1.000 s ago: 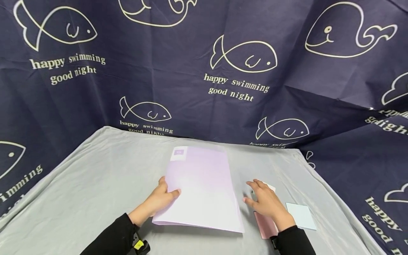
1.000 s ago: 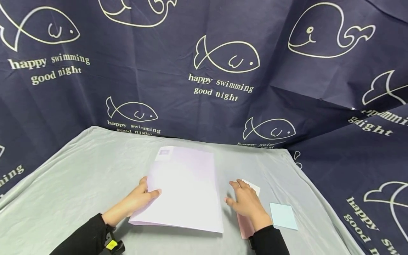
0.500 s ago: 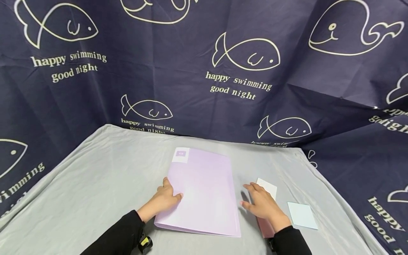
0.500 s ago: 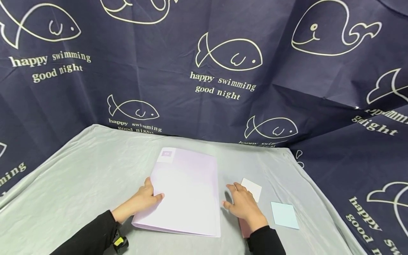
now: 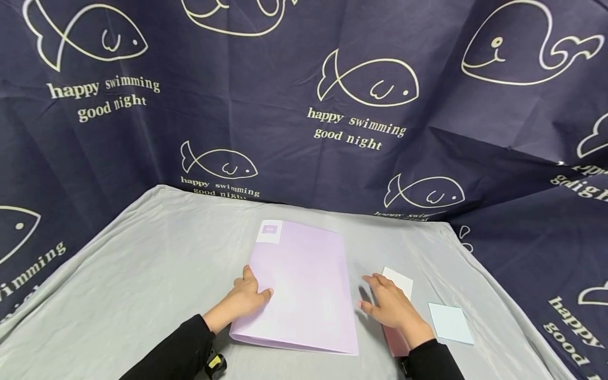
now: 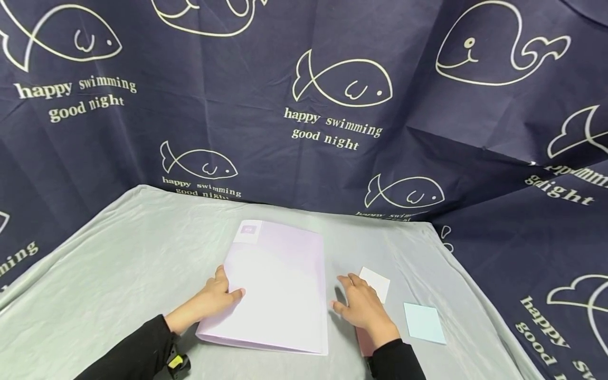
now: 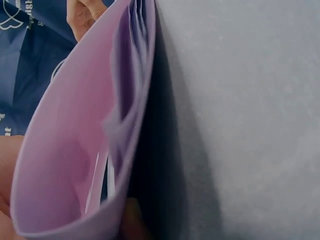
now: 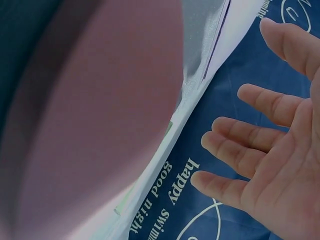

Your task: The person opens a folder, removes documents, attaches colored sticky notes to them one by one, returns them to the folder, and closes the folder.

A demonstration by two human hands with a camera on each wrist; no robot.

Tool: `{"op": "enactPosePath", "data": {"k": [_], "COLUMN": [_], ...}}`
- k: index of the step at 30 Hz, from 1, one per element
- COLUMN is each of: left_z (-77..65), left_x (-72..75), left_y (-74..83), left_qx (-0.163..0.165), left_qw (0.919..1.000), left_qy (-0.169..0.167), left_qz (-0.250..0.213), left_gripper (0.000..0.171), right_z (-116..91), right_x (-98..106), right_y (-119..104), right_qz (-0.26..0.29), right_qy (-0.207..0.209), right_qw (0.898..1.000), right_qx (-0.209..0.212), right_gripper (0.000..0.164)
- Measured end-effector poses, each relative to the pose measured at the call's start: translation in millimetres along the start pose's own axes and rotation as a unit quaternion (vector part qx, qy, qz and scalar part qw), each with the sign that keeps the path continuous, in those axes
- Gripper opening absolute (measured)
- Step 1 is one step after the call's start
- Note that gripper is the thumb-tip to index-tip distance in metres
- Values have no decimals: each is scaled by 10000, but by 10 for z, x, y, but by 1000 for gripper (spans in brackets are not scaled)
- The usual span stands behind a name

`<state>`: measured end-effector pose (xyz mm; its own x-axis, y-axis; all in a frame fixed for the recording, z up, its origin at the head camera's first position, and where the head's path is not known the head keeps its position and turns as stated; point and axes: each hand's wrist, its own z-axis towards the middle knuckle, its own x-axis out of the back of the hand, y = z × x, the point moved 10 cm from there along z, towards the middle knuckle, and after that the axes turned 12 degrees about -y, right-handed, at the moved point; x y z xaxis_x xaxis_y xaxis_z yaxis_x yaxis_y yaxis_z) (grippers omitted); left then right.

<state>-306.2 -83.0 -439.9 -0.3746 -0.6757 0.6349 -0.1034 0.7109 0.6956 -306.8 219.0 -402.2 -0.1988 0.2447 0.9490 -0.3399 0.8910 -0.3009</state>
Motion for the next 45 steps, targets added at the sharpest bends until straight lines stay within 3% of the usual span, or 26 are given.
{"op": "enactPosePath", "data": {"k": [4,7,12,15,18,22,25,27,29,35,45], "left_z": [-43,-108,-275,-388,-513,-648,-704,-719,-726,-714,-702], "left_x": [30,91,213,241,199,48,-84,-154,-198,-235,-251], "left_y": [24,75,250,436,603,731,764,761,747,691,590], "left_qx": [-81,-261,-840,-1565,-2418,-3257,-3539,-3611,-3616,-3579,-3492], "left_qw": [9998,9980,9856,9646,9331,8931,8716,8618,8577,8607,8733], "left_qy": [92,359,1018,1367,1481,1121,692,460,296,102,-118], "left_qz": [166,443,1060,1626,2213,2894,3320,3533,3642,3621,3395], "left_gripper": [90,84,70,57,50,52,53,52,53,63,61], "right_z": [-20,-42,-100,-146,-197,-281,-348,-383,-403,-412,-431], "right_x": [11,23,37,26,-5,-67,-113,-141,-171,-269,-371], "right_y": [-6,-15,-43,-66,-104,-143,-171,-205,-249,-311,-258], "right_qz": [94,183,394,406,195,-14,2,11,-7,-66,-80], "right_qy": [4,-5,-15,-17,-55,-179,-301,-373,-448,-728,-950], "right_qw": [10000,9998,9990,9985,9985,9977,9968,9957,9940,9891,9878], "right_qx": [17,59,215,357,507,650,746,853,995,1275,1229], "right_gripper": [62,62,61,62,64,68,71,73,75,77,74]}}
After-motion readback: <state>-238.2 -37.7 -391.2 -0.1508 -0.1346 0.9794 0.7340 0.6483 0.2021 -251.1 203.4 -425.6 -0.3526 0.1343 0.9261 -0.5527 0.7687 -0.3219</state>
